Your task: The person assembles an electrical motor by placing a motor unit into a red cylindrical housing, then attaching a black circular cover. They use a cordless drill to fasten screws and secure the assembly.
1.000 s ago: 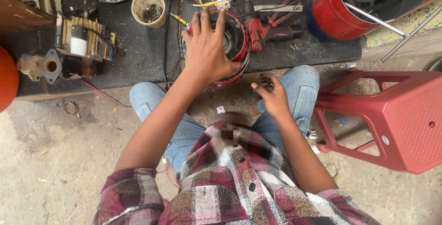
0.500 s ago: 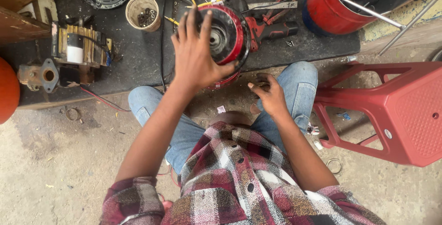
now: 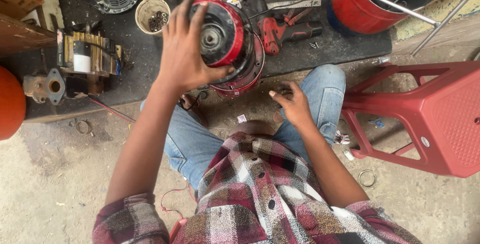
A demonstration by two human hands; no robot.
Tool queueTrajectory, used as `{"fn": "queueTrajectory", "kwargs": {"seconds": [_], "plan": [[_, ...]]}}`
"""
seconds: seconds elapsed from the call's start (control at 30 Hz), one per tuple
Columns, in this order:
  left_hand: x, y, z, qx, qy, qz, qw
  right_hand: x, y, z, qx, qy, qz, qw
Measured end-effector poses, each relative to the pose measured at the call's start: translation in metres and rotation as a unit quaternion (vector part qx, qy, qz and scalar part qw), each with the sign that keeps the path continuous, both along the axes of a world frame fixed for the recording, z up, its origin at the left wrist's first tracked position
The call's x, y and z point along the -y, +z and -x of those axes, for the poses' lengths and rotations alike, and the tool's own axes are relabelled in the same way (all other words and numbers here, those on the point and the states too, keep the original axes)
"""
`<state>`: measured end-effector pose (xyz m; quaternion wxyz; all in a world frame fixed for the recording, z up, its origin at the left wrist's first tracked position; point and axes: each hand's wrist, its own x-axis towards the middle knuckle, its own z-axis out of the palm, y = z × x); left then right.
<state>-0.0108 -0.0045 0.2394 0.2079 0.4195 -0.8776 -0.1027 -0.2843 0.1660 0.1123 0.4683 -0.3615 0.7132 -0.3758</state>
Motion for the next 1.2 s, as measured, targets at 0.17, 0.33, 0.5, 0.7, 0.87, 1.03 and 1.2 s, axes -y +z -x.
{"fn": "queueTrajectory", "kwargs": {"seconds": [0.17,0.33,0.5,0.7,0.87,1.03,1.2], "plan": [[-0.007,-0.008,0.021,0.025,-0.019,-0.023,0.999,0.000,0.002,-0.002,-0.020,0.018,0.022,0.999],[-0.011,-0.007,0.026,-0.011,-0.042,-0.024,0.999,-0.002,0.005,0.004,0.022,-0.018,-0.010,1.000],[-0.012,-0.005,0.026,-0.009,-0.054,-0.027,0.998,-0.003,-0.001,0.004,0.018,-0.015,0.003,1.000],[-0.012,-0.006,0.036,0.039,-0.049,-0.028,0.998,-0.003,-0.004,0.000,-0.005,0.007,0.011,1.000],[-0.019,-0.015,0.036,0.008,-0.016,-0.037,0.999,-0.002,0.001,0.003,0.004,0.001,-0.002,1.000],[-0.021,-0.021,0.034,-0.001,-0.007,-0.041,0.999,-0.001,-0.001,0.002,0.009,0.002,0.004,1.000],[-0.017,-0.021,0.034,-0.004,-0.002,-0.058,0.998,-0.001,-0.004,0.001,0.007,0.011,0.012,1.000]]}}
